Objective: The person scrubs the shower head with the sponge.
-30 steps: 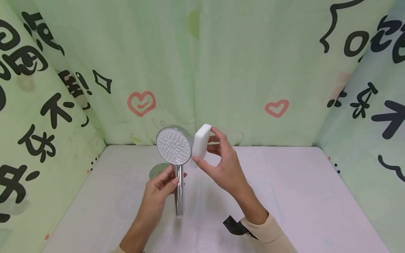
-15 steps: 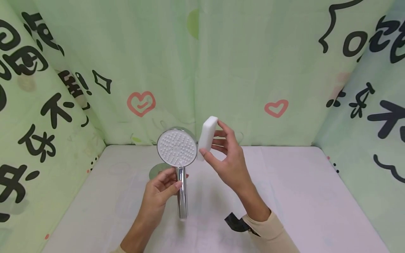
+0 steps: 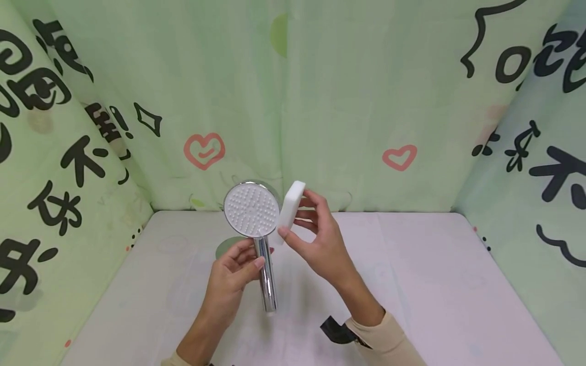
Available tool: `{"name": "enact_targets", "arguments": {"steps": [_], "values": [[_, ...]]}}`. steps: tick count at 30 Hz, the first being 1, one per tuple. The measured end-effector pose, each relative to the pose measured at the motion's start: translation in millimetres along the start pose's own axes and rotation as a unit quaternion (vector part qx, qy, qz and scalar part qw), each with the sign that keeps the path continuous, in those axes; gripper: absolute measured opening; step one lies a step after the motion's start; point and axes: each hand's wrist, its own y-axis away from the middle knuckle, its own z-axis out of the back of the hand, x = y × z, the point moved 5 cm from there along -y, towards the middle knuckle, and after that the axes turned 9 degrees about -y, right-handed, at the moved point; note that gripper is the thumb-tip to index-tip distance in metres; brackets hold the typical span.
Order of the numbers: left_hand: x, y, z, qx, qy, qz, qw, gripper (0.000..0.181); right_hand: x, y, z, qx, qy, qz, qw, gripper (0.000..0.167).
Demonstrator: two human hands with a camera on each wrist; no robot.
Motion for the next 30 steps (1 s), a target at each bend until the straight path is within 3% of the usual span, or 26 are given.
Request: {"name": "enact_targets", "arguments": {"steps": [12, 19, 30], "values": [[-4.5, -3.7, -6.2, 0.008, 0.051, -0.009, 0.9986, 0.045, -3, 1.6, -8, -0.019, -0.040, 0.013, 0.9989, 0.080], [-5.7, -2.7, -6.9, 0.004, 0.057, -0.002, 0.9984, 0.046, -3, 1.9, -10, -0.026, -0.055, 0.009, 0.9981, 0.080], [-6.9, 2.1, -11.8, 0.015, 0.061, 0.001, 0.9980, 0.044, 2, 2.3, -10, -0.069, -0.084, 0.030, 0.9937, 0.076]]}}
